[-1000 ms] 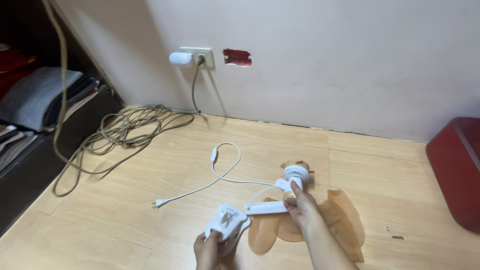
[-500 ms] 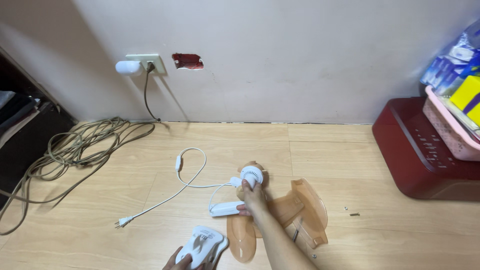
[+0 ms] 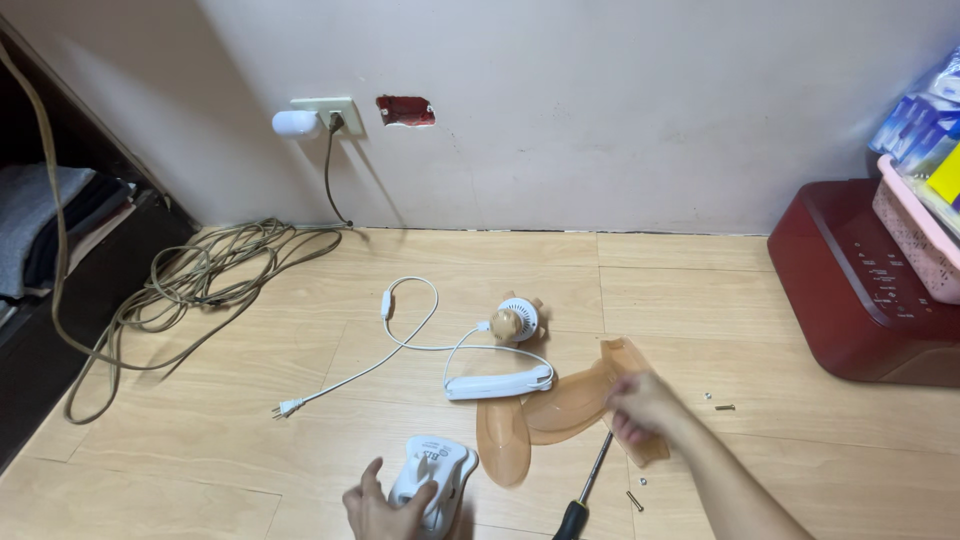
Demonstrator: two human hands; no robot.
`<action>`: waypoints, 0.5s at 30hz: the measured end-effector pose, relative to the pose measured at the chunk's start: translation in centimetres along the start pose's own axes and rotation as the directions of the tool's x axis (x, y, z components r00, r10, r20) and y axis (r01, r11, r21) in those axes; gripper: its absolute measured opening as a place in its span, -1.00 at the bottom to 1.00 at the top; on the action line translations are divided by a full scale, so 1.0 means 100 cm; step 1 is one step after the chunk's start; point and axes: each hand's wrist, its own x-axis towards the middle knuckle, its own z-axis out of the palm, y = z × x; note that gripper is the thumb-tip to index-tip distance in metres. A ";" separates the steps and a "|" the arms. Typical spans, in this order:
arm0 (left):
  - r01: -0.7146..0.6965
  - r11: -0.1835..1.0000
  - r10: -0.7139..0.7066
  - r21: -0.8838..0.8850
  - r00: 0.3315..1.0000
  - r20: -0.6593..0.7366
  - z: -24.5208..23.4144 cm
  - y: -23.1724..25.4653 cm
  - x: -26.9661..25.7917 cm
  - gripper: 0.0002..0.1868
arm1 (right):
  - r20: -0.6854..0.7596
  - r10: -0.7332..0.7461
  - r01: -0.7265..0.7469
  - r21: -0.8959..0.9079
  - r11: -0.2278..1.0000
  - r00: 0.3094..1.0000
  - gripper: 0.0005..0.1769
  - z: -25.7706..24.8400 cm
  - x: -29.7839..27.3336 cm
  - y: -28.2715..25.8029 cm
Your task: The person uses a screwdriver to remove screws from the base and neck of a small electric fan, then detaches the fan head with blades and separates the base components. The parts are placed on the floor.
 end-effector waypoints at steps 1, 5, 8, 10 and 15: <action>-0.092 0.991 0.091 0.100 0.996 0.006 -0.010 0.012 -0.008 0.28 | 0.136 0.053 -0.046 -0.055 0.997 0.989 -0.82 0.009 -0.009 0.000; -0.152 0.965 0.106 0.215 0.971 0.213 -0.031 0.059 -0.025 0.46 | 0.589 0.230 -0.112 -0.230 0.967 0.774 -0.73 0.044 -0.033 0.007; -0.090 0.968 0.015 0.234 0.952 0.305 -0.037 0.074 -0.027 0.35 | 0.671 0.310 -0.106 -0.328 0.939 0.674 -0.70 0.062 -0.034 0.022; -0.072 0.955 -0.025 0.287 0.948 0.319 -0.039 0.074 -0.024 0.18 | 0.705 0.296 -0.118 -0.291 0.949 0.644 -0.69 0.069 -0.029 0.034; 0.034 0.977 -0.097 0.209 0.950 0.297 -0.035 0.063 -0.018 -0.17 | 0.671 0.279 -0.134 -0.261 0.956 0.687 -0.68 0.069 -0.017 0.049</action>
